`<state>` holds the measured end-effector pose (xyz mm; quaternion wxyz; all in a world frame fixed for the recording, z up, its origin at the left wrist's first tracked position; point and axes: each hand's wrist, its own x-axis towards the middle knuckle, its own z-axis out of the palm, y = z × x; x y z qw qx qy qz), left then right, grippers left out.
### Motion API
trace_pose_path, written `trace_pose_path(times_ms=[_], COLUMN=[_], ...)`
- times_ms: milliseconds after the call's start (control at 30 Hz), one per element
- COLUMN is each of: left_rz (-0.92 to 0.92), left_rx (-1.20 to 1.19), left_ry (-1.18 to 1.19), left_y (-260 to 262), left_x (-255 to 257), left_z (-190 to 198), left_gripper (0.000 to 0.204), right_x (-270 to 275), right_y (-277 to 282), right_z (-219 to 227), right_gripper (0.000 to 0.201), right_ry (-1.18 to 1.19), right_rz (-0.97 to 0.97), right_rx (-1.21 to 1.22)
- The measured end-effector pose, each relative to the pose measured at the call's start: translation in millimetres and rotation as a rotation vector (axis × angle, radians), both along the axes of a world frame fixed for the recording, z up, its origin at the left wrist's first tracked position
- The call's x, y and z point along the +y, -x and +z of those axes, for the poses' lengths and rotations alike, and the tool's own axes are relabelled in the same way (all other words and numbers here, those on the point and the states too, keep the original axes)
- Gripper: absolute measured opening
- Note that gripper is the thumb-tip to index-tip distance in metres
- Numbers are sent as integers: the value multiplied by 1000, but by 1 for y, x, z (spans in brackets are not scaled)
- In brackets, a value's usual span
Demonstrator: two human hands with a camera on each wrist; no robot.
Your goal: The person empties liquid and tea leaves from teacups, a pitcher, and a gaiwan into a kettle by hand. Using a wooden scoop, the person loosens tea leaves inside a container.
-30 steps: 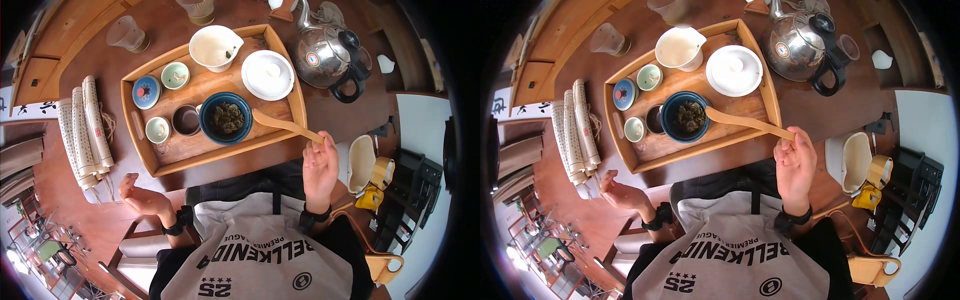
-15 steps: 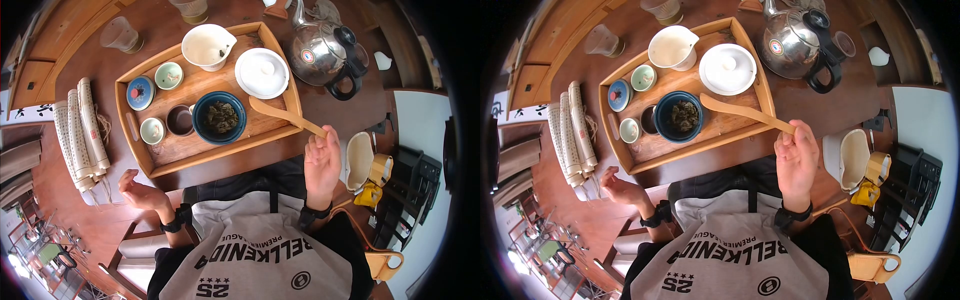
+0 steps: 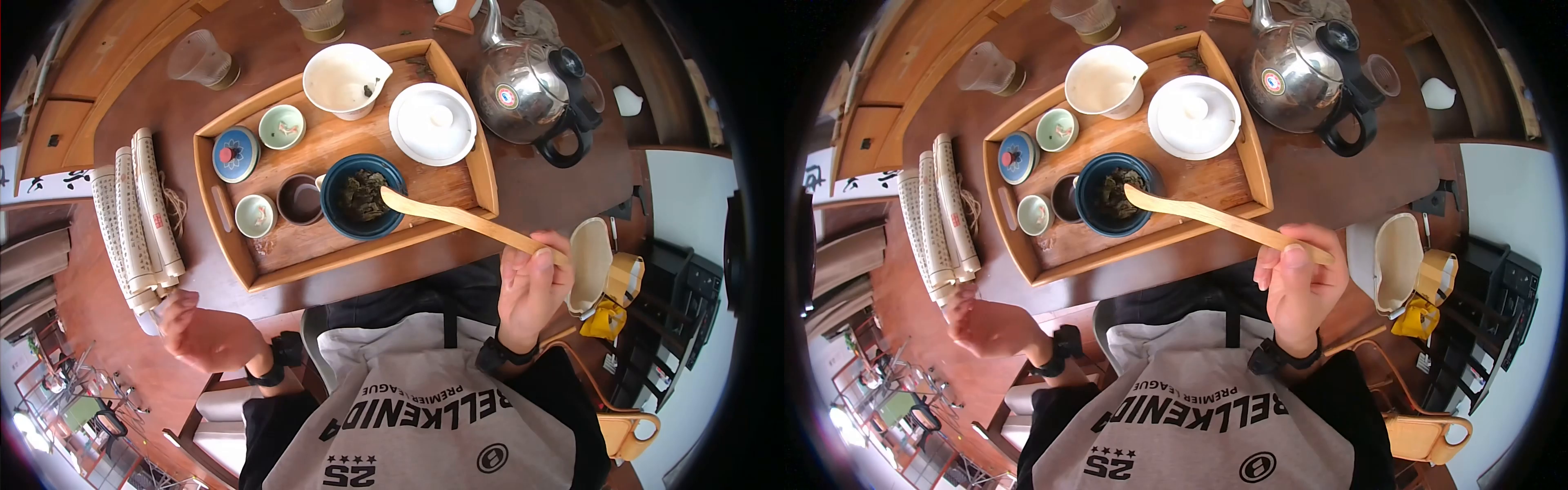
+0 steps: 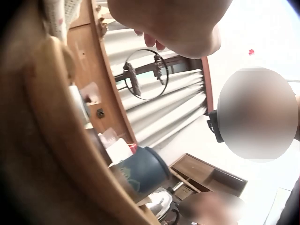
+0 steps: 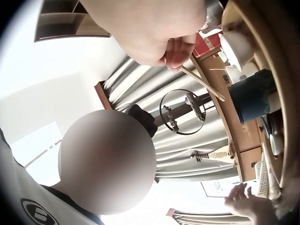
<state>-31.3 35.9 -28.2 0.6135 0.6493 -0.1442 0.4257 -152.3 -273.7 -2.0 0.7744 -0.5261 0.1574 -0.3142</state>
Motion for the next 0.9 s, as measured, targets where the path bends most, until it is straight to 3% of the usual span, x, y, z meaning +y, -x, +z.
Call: trace_pose_path(times_ms=[33, 100, 133, 200, 233, 367, 433, 467, 633, 800, 867, 900], left_rz=[1, -268, -268, -451, -453, -355, -560, -608, -708, -638, -652, -663], left_rx=[-3, -158, -164, -209, -212, 89, 300, 204, 258, 194, 230, 257], left_ry=[0, -26, -23, -113, -108, -540, -792, -902, -958, -947, -977, -1020], left_y=[-9, -29, -38, -56, -66, -98, -108, -116, -123, -124, -123, -123], left_x=[-2, -9, -14, -27, -33, -74, -86, -91, -96, -89, -80, -76], left_z=[12, 41, 54, 78, 86, 105, 117, 115, 118, 117, 125, 127], left_gripper=[42, 42, 42, 41, 41, 26, 12, 10, 15, 14, 13, 13], right_x=[2, 7, 9, 11, 13, 20, 22, 22, 29, 33, 30, 31], right_y=[-2, -4, -6, -9, -11, -21, -33, -37, -55, -70, -79, -80], right_z=[1, 4, 6, 10, 12, 21, 27, 28, 35, 32, 30, 32], right_gripper=[20, 19, 18, 17, 16, 16, 14, 13, 10, 10, 12, 12], right_ry=[49, 94, 138, 225, 308, 520, 548, 604, 674, 682, 919, 927], right_rz=[13, 10, 4, 7, 9, 12, 12, 52, 116, 109, -51, -43], right_rx=[-18, -10, 3, -8, -12, 73, 81, 110, 151, 136, 72, 76])
